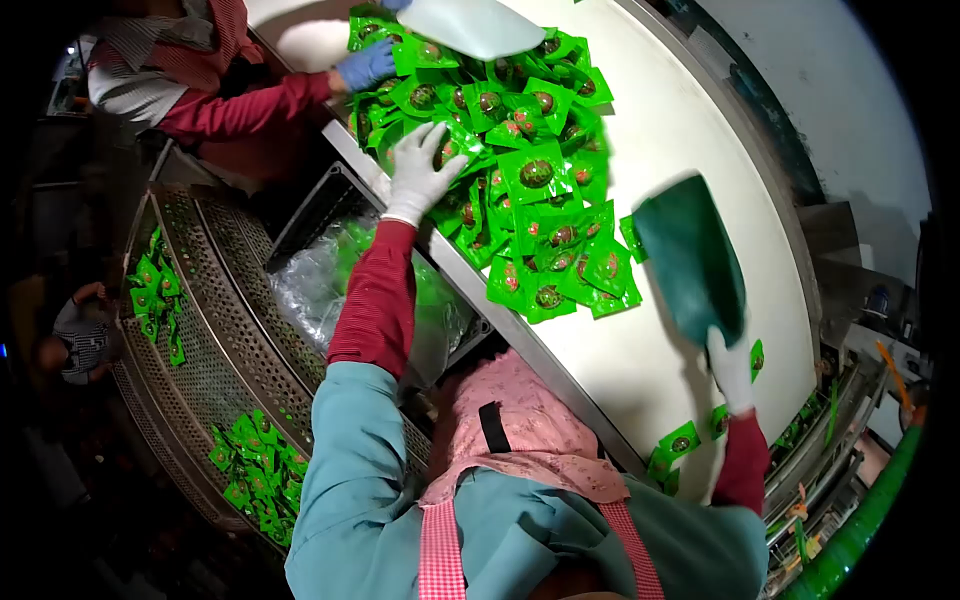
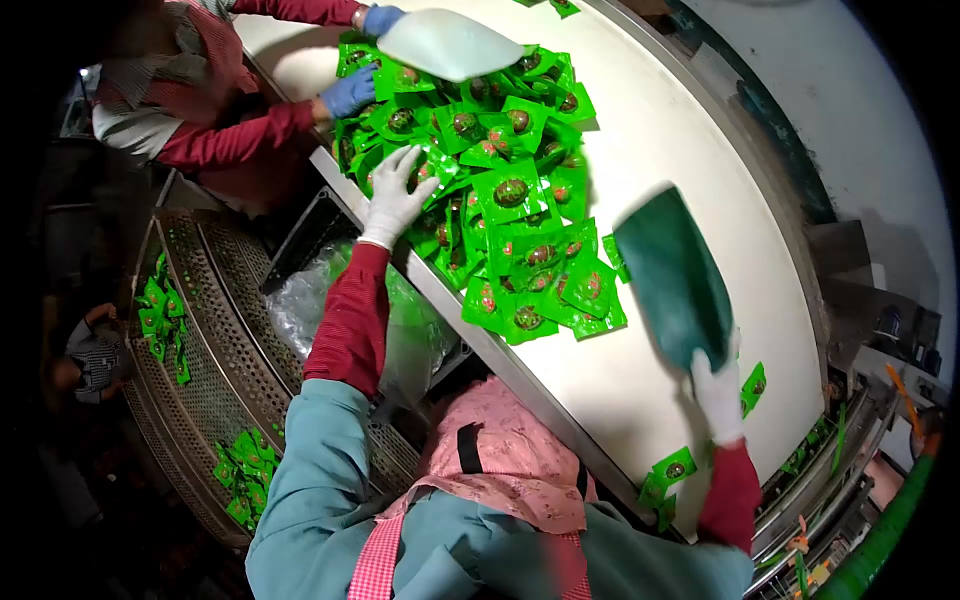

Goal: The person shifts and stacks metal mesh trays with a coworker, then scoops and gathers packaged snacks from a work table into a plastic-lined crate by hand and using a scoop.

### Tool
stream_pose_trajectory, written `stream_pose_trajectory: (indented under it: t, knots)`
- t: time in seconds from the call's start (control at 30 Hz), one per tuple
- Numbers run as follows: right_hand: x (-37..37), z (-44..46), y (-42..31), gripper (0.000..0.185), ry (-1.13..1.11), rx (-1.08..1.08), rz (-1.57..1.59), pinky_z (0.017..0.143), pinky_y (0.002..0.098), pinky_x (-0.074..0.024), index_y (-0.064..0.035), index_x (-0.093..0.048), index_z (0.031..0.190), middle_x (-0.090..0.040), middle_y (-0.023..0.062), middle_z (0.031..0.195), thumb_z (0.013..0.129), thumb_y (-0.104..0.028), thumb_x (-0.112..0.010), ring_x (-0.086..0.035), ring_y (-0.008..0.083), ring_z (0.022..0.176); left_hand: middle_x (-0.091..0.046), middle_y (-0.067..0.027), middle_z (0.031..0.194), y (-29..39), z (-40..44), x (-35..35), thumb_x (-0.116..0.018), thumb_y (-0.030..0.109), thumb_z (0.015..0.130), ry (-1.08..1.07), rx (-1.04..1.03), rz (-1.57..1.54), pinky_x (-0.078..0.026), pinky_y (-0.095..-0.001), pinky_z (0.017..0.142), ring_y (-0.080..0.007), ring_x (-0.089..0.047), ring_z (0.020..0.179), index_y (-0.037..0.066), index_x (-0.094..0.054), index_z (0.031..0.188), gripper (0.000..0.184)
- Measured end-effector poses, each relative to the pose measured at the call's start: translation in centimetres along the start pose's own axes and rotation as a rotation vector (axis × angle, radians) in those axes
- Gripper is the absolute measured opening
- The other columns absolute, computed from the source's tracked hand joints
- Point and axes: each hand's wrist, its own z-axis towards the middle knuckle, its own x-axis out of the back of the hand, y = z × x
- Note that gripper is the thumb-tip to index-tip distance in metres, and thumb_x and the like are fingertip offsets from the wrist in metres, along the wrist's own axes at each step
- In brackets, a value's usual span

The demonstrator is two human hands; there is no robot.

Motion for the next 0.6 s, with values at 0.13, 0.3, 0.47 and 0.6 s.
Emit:
stream_pose_trajectory:
  t: [0.13, 0.3, 0.47, 0.6]
  knots:
    - [6.3, -7.7, 2.8, 0.024, -0.365, -0.834, -0.055, 0.036, 0.0282, -0.0413, -0.0029, -0.057, 0.09, -0.057, 0.0084, 0.052, 0.09, -0.026, -0.054, -0.054, 0.0171, 0.039, -0.056, -0.0146, 0.118, 0.9, 0.1, 0.2, -0.072, 0.043, 0.076, -0.053, 0.114, -0.01, -0.038, -0.0431, 0.098, -0.0334, -0.05, 0.109, 0.012, -0.059, 0.126, 0.06]
    - [0.1, -5.4, 3.2, 0.023, -0.446, -0.747, 0.14, 0.037, 0.0316, -0.0417, -0.0011, -0.057, 0.084, -0.057, 0.0119, 0.058, 0.088, -0.024, -0.055, -0.054, 0.0211, 0.041, -0.041, -0.0149, 0.143, 3.3, -0.2, -1.3, -0.069, 0.052, 0.076, -0.18, 0.132, -0.087, -0.03, -0.0503, 0.11, -0.0438, -0.031, 0.13, 0.016, -0.053, 0.133, 0.07]
    - [-9.6, 5.9, -6.0, 0.018, -0.653, -0.566, 0.259, 0.036, 0.0296, -0.0415, -0.0037, -0.052, 0.096, -0.052, 0.0066, 0.054, 0.088, -0.02, -0.05, -0.052, 0.0169, 0.04, -0.043, -0.0156, 0.139, 5.7, 0.4, -1.6, -0.069, 0.057, 0.074, -0.189, 0.148, -0.058, -0.033, -0.0501, 0.107, -0.0423, -0.033, 0.128, 0.017, -0.058, 0.129, 0.069]
    - [-15.5, 10.6, -9.4, 0.018, -0.676, -0.48, 0.345, 0.034, 0.0324, -0.0428, -0.0023, -0.05, 0.1, -0.054, 0.0096, 0.057, 0.087, -0.015, -0.05, -0.05, 0.0194, 0.039, -0.052, -0.0172, 0.126, 5.1, 2.4, -1.9, -0.067, 0.059, 0.075, -0.12, 0.156, -0.036, -0.044, -0.0477, 0.094, -0.0392, -0.048, 0.111, 0.017, -0.064, 0.121, 0.063]
